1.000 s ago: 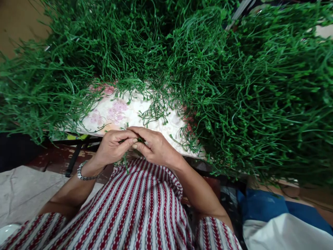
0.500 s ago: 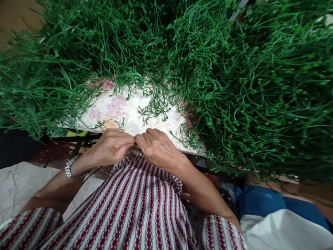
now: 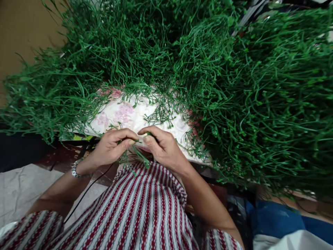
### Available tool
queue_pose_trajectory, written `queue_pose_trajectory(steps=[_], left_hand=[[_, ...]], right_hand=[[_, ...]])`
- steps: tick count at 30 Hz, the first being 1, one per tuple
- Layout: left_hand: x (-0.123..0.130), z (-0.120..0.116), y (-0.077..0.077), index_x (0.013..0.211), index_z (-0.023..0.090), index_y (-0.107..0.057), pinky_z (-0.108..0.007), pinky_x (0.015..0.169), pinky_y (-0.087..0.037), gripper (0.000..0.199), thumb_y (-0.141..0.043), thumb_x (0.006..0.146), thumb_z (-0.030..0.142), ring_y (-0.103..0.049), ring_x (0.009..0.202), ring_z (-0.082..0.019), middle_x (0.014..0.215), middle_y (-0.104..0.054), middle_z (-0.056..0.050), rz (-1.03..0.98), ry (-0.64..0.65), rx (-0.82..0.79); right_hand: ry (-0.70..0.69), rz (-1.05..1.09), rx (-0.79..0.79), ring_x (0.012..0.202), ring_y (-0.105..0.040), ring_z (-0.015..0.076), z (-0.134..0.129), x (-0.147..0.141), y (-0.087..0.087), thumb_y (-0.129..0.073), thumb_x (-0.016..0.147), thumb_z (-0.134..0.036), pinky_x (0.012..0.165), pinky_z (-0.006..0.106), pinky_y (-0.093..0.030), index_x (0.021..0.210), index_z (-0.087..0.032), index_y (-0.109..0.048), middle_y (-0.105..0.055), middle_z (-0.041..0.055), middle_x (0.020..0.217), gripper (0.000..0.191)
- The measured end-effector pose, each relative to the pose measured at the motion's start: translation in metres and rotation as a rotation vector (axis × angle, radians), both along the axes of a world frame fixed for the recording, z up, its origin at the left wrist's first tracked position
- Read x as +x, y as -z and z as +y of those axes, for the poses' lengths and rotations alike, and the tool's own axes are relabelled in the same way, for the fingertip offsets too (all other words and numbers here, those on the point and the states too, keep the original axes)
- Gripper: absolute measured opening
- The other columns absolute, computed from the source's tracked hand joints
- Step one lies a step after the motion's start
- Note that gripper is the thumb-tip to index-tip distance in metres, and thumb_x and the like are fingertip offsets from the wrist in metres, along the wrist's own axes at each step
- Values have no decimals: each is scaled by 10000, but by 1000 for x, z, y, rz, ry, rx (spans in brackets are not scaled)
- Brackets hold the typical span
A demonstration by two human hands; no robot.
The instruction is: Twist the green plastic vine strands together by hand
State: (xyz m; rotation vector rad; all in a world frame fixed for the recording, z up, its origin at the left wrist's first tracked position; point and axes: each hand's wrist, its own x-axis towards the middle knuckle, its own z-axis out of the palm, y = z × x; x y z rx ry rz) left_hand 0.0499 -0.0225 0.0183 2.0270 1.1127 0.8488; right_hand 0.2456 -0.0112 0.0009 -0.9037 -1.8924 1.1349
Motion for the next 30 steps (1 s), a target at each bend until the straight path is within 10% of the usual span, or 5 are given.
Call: queue_pose_trajectory(steps=[5, 14, 24, 30], left_hand=[[11, -6, 16, 799, 167, -602, -207, 651, -414, 100, -511, 805, 125, -558, 661, -96, 708, -627, 6, -91, -123, 88], [-2, -6, 12, 845, 155, -547, -210, 648, -415, 58, -523, 792, 151, -517, 702, -108, 744, -566, 1, -141, 23, -293], [-6, 1, 5, 672, 133, -574, -224, 609, -360, 165, -482, 798, 78, -454, 619, -93, 621, -478, 16, 130, 180, 3], [1, -7, 12, 721, 150, -633, -246, 641, -407, 118, -549, 803, 141, -524, 658, -113, 657, -589, -13, -125, -29, 67]], right_hand=[[-93, -9, -139, 564, -389, 75, -6, -22, 15, -559, 825, -389, 509, 189, -327, 756, -145, -525, -421, -39, 625, 256], [-67, 12, -37, 596, -445, 82, -12, -16, 19, -548, 847, -304, 565, 199, -354, 747, -138, -549, -478, -16, 653, 194], [-127, -271, 349, 659, -485, 115, -9, -10, 14, -459, 893, -223, 588, 221, -383, 815, -141, -536, -533, 32, 722, 137], [-10, -154, 351, 747, -505, 150, -8, -16, 19, -517, 870, -316, 637, 265, -429, 1055, -127, -518, -544, 66, 830, 265]])
